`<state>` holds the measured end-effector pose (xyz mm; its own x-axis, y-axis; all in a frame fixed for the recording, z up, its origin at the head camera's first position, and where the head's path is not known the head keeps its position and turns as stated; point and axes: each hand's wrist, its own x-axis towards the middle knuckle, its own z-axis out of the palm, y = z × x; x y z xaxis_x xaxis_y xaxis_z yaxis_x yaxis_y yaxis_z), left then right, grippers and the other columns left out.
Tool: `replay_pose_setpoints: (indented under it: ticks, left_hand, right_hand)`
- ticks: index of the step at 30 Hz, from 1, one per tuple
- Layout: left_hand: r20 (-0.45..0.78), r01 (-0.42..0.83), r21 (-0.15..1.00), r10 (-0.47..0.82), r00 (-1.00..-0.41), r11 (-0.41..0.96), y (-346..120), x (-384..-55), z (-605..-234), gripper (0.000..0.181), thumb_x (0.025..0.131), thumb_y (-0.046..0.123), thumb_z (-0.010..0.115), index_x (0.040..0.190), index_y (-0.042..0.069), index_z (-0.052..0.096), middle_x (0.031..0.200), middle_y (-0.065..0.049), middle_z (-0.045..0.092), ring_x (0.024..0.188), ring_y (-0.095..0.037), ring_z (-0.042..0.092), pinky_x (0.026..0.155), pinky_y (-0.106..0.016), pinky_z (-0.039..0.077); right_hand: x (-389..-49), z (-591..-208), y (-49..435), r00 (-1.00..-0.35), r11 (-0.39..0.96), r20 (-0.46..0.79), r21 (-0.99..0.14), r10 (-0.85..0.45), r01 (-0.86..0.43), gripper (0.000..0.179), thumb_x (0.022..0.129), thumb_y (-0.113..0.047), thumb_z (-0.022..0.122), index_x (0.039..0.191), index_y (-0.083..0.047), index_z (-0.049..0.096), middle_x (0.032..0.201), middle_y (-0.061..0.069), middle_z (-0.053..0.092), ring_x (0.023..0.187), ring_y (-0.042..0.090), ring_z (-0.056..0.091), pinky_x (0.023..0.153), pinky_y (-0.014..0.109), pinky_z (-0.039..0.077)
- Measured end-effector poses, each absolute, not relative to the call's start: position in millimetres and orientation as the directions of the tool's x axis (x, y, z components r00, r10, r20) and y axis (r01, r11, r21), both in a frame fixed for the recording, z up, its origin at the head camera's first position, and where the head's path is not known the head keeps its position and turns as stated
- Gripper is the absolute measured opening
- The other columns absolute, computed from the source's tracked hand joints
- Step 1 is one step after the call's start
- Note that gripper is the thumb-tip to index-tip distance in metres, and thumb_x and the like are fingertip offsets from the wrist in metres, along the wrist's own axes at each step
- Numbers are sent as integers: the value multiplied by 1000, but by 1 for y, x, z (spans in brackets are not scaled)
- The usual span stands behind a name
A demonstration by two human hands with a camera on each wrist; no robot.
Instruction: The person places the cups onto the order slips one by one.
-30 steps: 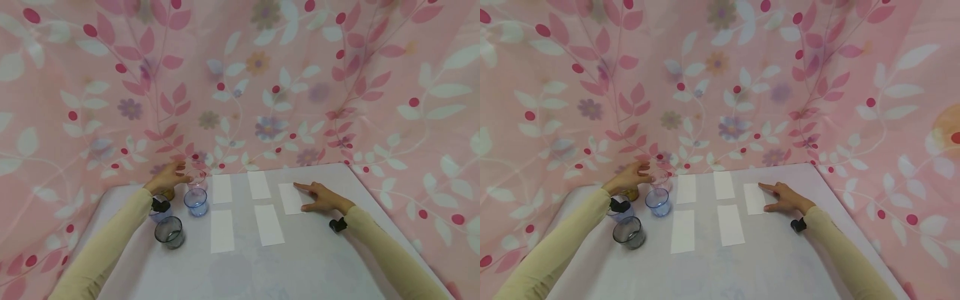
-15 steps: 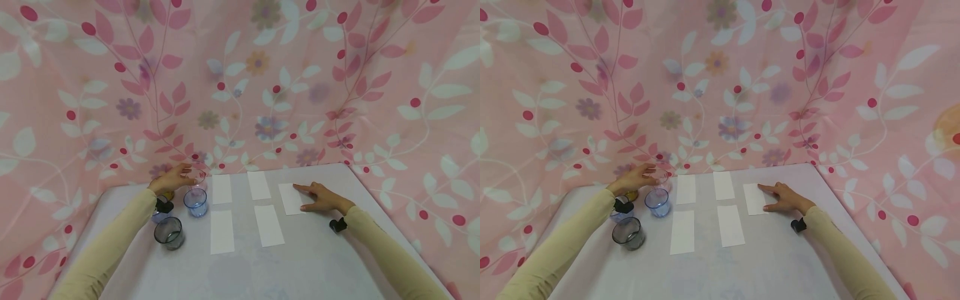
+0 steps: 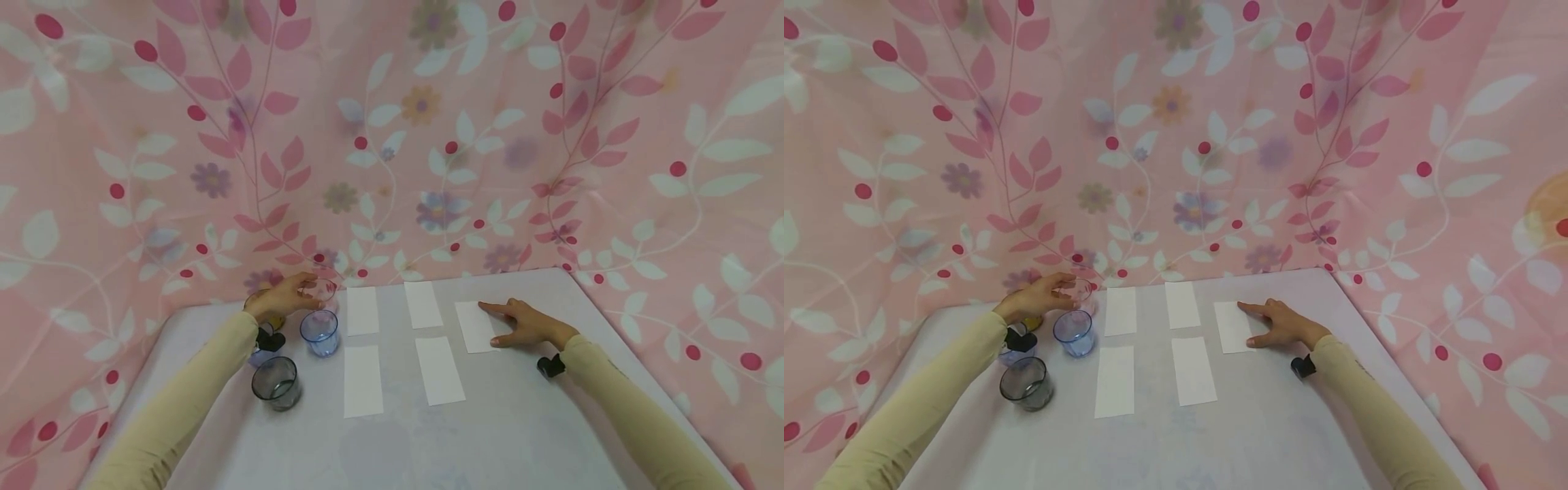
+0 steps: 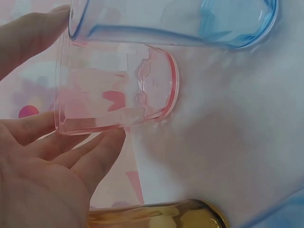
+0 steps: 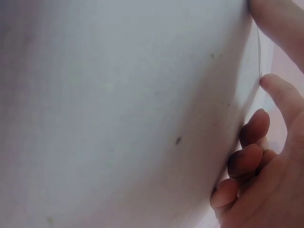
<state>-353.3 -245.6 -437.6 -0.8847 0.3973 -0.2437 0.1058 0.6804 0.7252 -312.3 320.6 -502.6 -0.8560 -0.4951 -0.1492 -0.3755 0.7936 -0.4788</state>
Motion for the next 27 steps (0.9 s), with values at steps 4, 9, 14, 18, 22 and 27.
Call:
replay_pose_setpoints:
  ticks: [4, 9, 14, 18, 22, 27]
  left_hand:
    - [-238, 102, 731, 392, -888, 675, -246, -354, -441, 86, 100, 35, 75, 163, 2, 27, 165, -30, 36, 150, -51, 37, 121, -67, 37]
    - [-216, 113, 756, 408, -887, 645, -247, -355, -445, 83, 100, 30, 75, 161, -2, 29, 161, -32, 39, 149, -52, 39, 121, -66, 39]
    - [-213, 112, 761, 408, -888, 640, -246, -355, -445, 83, 100, 30, 76, 160, -4, 29, 161, -33, 39, 148, -52, 40, 122, -66, 37]
    - [-218, 102, 762, 402, -889, 639, -246, -355, -445, 85, 99, 30, 77, 160, -4, 29, 161, -32, 40, 147, -51, 43, 122, -64, 38]
    - [-213, 94, 773, 396, -893, 628, -246, -355, -446, 83, 99, 29, 78, 159, -5, 31, 160, -31, 42, 144, -50, 48, 122, -62, 39]
    - [-215, 92, 762, 385, -897, 641, -246, -355, -446, 83, 98, 31, 78, 158, -4, 34, 158, -31, 45, 141, -48, 51, 121, -61, 41]
  right_hand:
    - [-314, -504, 321, -853, 791, -150, -481, -499, -378, 93, 86, -45, 88, 163, -15, 44, 92, 5, 45, 90, 20, 39, 76, 35, 34]
    - [-317, -506, 322, -850, 787, -153, -488, -503, -378, 95, 85, -45, 88, 163, -15, 43, 92, 5, 45, 90, 19, 38, 76, 34, 34]
    - [-318, -506, 323, -854, 794, -166, -486, -494, -365, 96, 84, -46, 89, 164, -17, 42, 91, 4, 42, 87, 19, 37, 73, 33, 33]
    - [-318, -506, 323, -853, 795, -171, -486, -493, -362, 96, 85, -45, 89, 164, -18, 42, 91, 5, 42, 88, 20, 38, 74, 34, 34]
    - [-319, -506, 323, -855, 800, -181, -485, -486, -352, 96, 84, -45, 89, 164, -19, 43, 91, 5, 42, 89, 20, 39, 75, 36, 36]
    - [-319, -505, 322, -851, 798, -187, -488, -491, -353, 97, 84, -46, 89, 164, -18, 42, 89, 5, 40, 86, 20, 38, 74, 35, 35]
